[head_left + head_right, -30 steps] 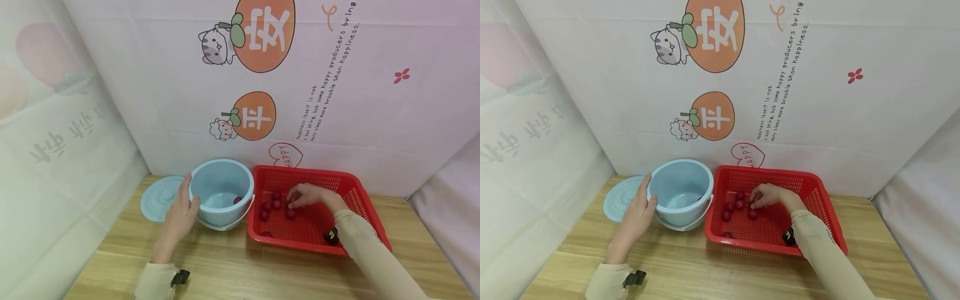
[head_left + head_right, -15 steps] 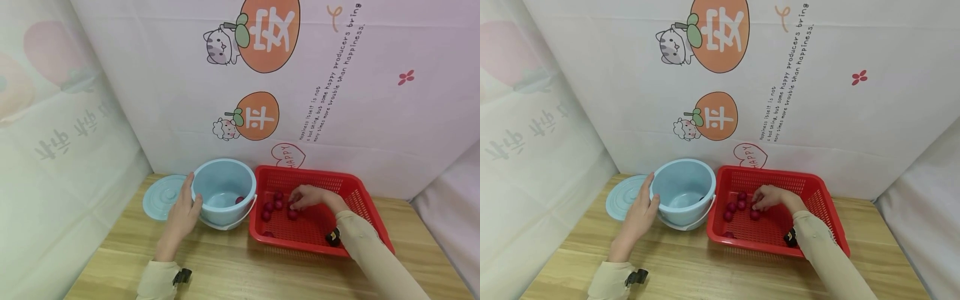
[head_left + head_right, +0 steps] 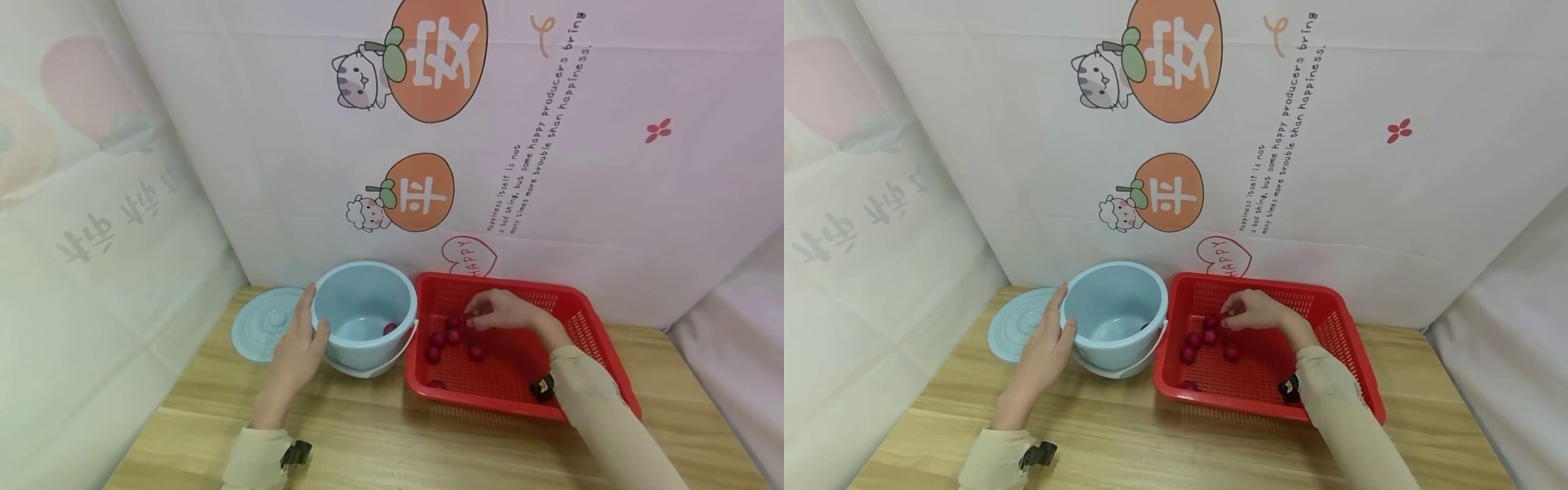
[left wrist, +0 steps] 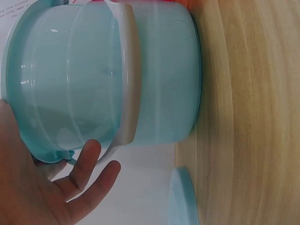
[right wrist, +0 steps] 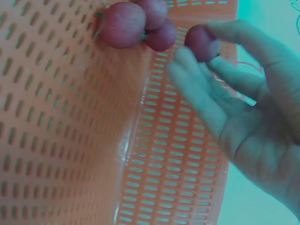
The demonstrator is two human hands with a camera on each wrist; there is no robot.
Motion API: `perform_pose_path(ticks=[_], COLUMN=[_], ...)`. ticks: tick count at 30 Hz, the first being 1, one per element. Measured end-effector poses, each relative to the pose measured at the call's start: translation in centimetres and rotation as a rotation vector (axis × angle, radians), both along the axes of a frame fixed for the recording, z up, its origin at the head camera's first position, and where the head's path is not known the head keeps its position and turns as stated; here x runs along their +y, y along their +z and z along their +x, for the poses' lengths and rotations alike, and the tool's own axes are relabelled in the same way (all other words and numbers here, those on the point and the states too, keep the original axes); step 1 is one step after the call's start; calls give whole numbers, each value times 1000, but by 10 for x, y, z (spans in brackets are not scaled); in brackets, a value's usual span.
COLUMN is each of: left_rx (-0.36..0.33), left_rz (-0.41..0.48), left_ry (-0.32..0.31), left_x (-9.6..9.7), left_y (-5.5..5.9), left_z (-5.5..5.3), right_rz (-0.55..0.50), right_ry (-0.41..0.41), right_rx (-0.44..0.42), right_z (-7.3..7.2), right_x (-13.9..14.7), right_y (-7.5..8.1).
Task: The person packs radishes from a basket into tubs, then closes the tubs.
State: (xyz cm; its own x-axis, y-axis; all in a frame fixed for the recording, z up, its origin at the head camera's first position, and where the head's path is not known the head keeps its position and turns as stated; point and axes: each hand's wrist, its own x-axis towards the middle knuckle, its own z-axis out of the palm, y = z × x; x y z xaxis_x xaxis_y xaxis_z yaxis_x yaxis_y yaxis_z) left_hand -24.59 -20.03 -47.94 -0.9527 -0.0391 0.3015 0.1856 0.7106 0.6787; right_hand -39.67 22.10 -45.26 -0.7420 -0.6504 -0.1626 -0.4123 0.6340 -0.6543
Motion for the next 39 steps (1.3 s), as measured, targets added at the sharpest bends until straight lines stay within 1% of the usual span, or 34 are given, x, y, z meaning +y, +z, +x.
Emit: perform_pose_path(ticks=[5, 8, 12, 15, 19, 23, 26, 33, 36, 39], left_rx=[-1, -1, -6, -8, 0, 4, 8, 11, 12, 12], left_rz=[1, -1, 2, 4, -1, -8, -4, -5, -3, -2], left_ry=[-1, -1, -4, 6, 15, 1, -4, 7, 3, -2], left_x=[0, 1, 2, 1, -1, 1, 2, 1, 2, 2], left_y=[0, -1, 0, 0, -2, -3, -3, -2, -3, -3], left_z=[0, 0, -1, 1, 3, 2, 1, 1, 1, 2], right_rz=[-171, -242, -296, -342, -439, -563, -640, -794, -810, -804], right_ry=[-4, -13, -53, -77, -111, -138, -116, -30, -9, -7], right_rx=[-156, -215, -235, -244, -260, -286, -309, -340, -338, -342], right_z=[3, 6, 11, 14, 15, 17, 19, 24, 26, 28], right_x=[-2, -4, -8, -14, -24, -26, -29, -40, -45, -51], right_y=[5, 8, 13, 16, 19, 23, 26, 32, 34, 36])
